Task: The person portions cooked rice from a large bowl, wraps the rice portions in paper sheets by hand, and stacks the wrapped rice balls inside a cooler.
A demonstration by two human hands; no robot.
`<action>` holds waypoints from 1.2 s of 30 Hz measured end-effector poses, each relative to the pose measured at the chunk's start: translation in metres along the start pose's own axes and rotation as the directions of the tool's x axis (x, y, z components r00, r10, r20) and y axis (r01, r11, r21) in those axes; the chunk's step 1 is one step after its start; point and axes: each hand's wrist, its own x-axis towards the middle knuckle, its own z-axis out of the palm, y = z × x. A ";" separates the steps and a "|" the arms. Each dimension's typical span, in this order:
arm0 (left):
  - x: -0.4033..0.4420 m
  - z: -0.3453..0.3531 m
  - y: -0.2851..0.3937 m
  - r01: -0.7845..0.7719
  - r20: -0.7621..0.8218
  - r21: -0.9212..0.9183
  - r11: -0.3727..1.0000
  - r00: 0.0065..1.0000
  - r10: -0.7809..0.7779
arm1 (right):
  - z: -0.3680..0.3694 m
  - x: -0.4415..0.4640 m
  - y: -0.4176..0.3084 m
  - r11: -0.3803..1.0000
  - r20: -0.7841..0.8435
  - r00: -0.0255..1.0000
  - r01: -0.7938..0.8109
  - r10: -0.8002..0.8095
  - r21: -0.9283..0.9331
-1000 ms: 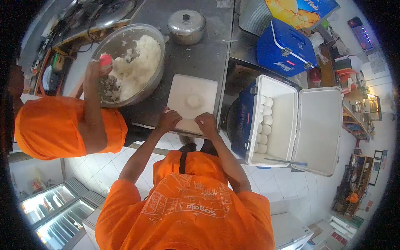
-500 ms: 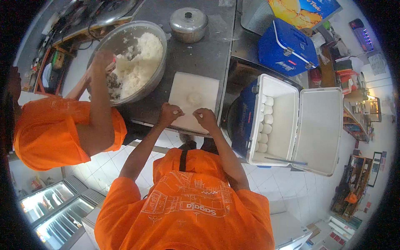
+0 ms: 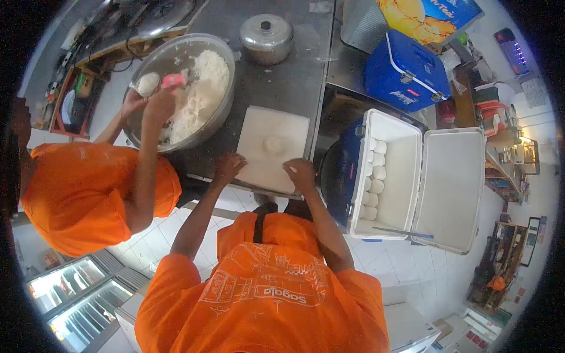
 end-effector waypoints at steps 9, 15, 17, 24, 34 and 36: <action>0.068 0.048 -0.031 0.410 -0.160 -0.230 0.882 0.879 -0.450 | -0.005 0.046 0.036 0.815 0.050 0.835 -0.547 0.548 0.189; 0.048 0.045 0.067 0.074 -0.216 0.226 0.971 0.976 -0.024 | 0.060 0.003 0.128 0.865 -0.329 0.812 -0.380 0.482 0.327; 0.024 0.068 0.089 -0.181 -0.082 0.262 0.948 0.974 0.209 | -0.010 0.022 0.072 0.574 0.115 0.646 -0.735 0.755 0.361; 0.028 0.068 0.114 -0.131 -0.031 0.244 0.961 0.989 0.143 | 0.006 0.049 0.106 0.280 0.556 0.646 -0.747 0.524 0.604; 0.044 0.064 0.103 -0.096 -0.026 0.291 0.952 0.994 0.109 | 0.007 0.193 0.072 0.946 0.312 0.904 -0.226 0.293 -0.234; 0.053 0.063 0.089 -0.118 0.073 0.293 0.949 0.992 0.101 | 0.005 0.204 0.022 0.950 0.413 0.881 -0.115 0.233 -0.292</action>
